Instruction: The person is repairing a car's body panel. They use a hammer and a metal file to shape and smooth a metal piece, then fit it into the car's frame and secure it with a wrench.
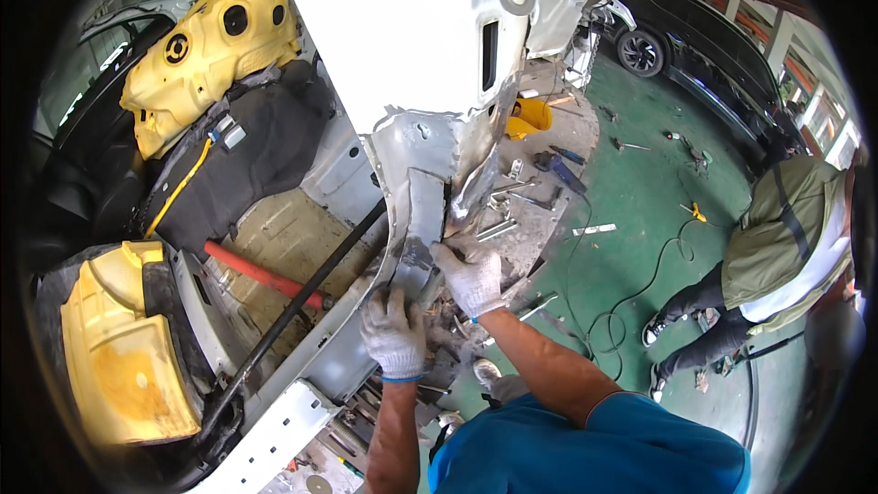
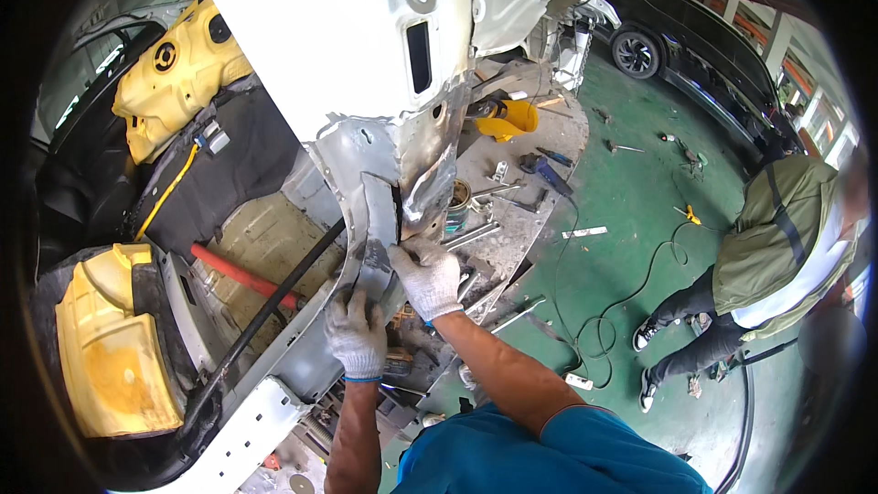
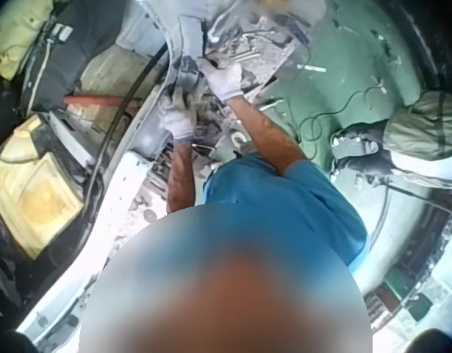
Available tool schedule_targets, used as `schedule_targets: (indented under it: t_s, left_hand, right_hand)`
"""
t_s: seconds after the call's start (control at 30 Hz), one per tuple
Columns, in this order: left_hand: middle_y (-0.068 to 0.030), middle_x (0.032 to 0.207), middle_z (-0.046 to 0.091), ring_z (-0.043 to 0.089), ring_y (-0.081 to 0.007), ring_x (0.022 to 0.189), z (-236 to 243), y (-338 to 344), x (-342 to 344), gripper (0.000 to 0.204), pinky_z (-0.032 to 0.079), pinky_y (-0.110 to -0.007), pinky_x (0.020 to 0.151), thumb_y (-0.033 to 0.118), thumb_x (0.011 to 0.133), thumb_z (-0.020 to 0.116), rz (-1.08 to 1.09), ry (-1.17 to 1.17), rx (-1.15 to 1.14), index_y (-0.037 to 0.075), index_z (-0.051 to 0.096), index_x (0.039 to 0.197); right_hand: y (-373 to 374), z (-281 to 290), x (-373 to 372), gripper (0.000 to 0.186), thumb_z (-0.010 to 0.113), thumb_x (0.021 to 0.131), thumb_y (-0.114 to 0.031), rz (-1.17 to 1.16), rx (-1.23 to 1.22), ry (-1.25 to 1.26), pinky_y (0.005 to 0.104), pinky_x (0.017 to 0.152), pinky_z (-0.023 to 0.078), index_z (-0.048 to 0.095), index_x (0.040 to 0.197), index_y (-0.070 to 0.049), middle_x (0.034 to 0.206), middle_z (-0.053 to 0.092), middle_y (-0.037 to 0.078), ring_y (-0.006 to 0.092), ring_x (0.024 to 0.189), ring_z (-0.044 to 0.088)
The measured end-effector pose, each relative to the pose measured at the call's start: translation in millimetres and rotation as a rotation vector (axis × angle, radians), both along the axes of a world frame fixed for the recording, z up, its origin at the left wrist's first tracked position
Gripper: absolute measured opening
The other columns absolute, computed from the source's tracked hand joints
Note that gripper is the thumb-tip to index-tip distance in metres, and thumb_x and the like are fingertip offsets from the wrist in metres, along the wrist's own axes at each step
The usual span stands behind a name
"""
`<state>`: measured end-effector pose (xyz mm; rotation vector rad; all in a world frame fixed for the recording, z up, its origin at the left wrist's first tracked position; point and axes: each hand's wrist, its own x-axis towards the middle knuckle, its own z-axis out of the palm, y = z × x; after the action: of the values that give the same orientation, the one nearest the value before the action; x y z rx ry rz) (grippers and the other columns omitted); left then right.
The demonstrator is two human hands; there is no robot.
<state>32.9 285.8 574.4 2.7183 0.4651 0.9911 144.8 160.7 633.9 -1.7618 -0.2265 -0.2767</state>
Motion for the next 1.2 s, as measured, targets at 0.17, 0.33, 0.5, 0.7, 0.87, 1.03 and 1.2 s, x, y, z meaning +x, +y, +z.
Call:
schedule_targets:
  t_s: [0.17, 0.33, 0.5, 0.7, 0.87, 1.03, 1.2]
  left_hand:
    - [-0.012, 0.131, 0.068, 0.067, -0.037, 0.116, -8, 20, 3, 0.041, 0.054, -0.056, 0.097, 0.032, 0.092, 0.078, -0.168, -0.026, -0.014, 0.015, 0.071, 0.129]
    - [-0.0102, 0.129, 0.069, 0.068, -0.0349, 0.112, -11, 32, 1, 0.043, 0.054, -0.054, 0.093, 0.033, 0.091, 0.079, -0.258, -0.127, 0.076, 0.016, 0.07, 0.129]
    - [-0.0089, 0.124, 0.069, 0.067, -0.0324, 0.11, -15, 36, 3, 0.045, 0.056, -0.052, 0.092, 0.036, 0.09, 0.081, -0.268, -0.053, 0.086, 0.015, 0.071, 0.129]
    - [-0.0135, 0.12, 0.069, 0.067, -0.0382, 0.109, -14, 37, 3, 0.043, 0.056, -0.054, 0.095, 0.024, 0.087, 0.085, -0.315, -0.111, 0.028, 0.009, 0.072, 0.126]
    - [-0.0148, 0.118, 0.069, 0.067, -0.039, 0.109, -12, 36, 4, 0.041, 0.056, -0.054, 0.094, 0.024, 0.087, 0.085, -0.312, -0.158, 0.06, 0.009, 0.073, 0.124]
    - [-0.0142, 0.118, 0.067, 0.067, -0.0371, 0.106, -16, 39, 3, 0.043, 0.058, -0.053, 0.09, 0.029, 0.089, 0.084, -0.311, -0.148, 0.077, 0.011, 0.072, 0.126]
    - [-0.0133, 0.119, 0.066, 0.067, -0.0362, 0.104, -20, 39, 4, 0.044, 0.058, -0.053, 0.087, 0.032, 0.089, 0.085, -0.291, -0.134, 0.092, 0.013, 0.071, 0.126]
  right_hand:
    - [2, 5, 0, 0.028, 0.079, 0.093, -0.032, -0.036, -0.041, 0.05, 0.0401, 0.078, 0.059, 0.082, 0.097, -0.005, 0.09, 0.079, 0.018, 0.0329, 0.084, 0.078]
    - [2, 6, 1, 0.029, 0.078, 0.096, -0.027, -0.03, -0.079, 0.053, 0.0356, 0.076, 0.058, 0.081, 0.101, 0.002, 0.088, 0.08, 0.015, 0.0185, 0.079, 0.074]
    - [1, 4, 2, 0.031, 0.078, 0.093, -0.031, -0.081, -0.156, -0.02, 0.0371, 0.073, 0.058, 0.081, 0.098, -0.001, 0.084, 0.077, 0.017, 0.0236, 0.074, 0.074]
    - [7, 19, -6, 0.033, 0.078, 0.092, -0.035, -0.133, -0.189, 0.055, 0.0389, 0.077, 0.059, 0.081, 0.1, -0.003, 0.089, 0.079, 0.018, 0.0285, 0.08, 0.077]
    - [-22, 2, -19, 0.043, 0.076, 0.094, -0.041, -0.087, -0.161, -0.046, 0.0405, 0.083, 0.06, 0.079, 0.113, -0.004, 0.098, 0.08, 0.021, 0.034, 0.091, 0.079]
    - [-134, -124, -82, 0.067, 0.068, 0.092, -0.067, 0.279, -1.07, 0.438, 0.0506, 0.087, 0.061, 0.083, 0.102, -0.002, 0.102, 0.079, 0.024, 0.0429, 0.097, 0.077]
    - [-260, -252, -203, 0.025, 0.084, 0.076, -0.024, 1.668, -1.091, 0.096, 0.0483, 0.063, 0.057, 0.072, 0.083, -0.002, 0.082, 0.077, 0.012, 0.0304, 0.067, 0.072]
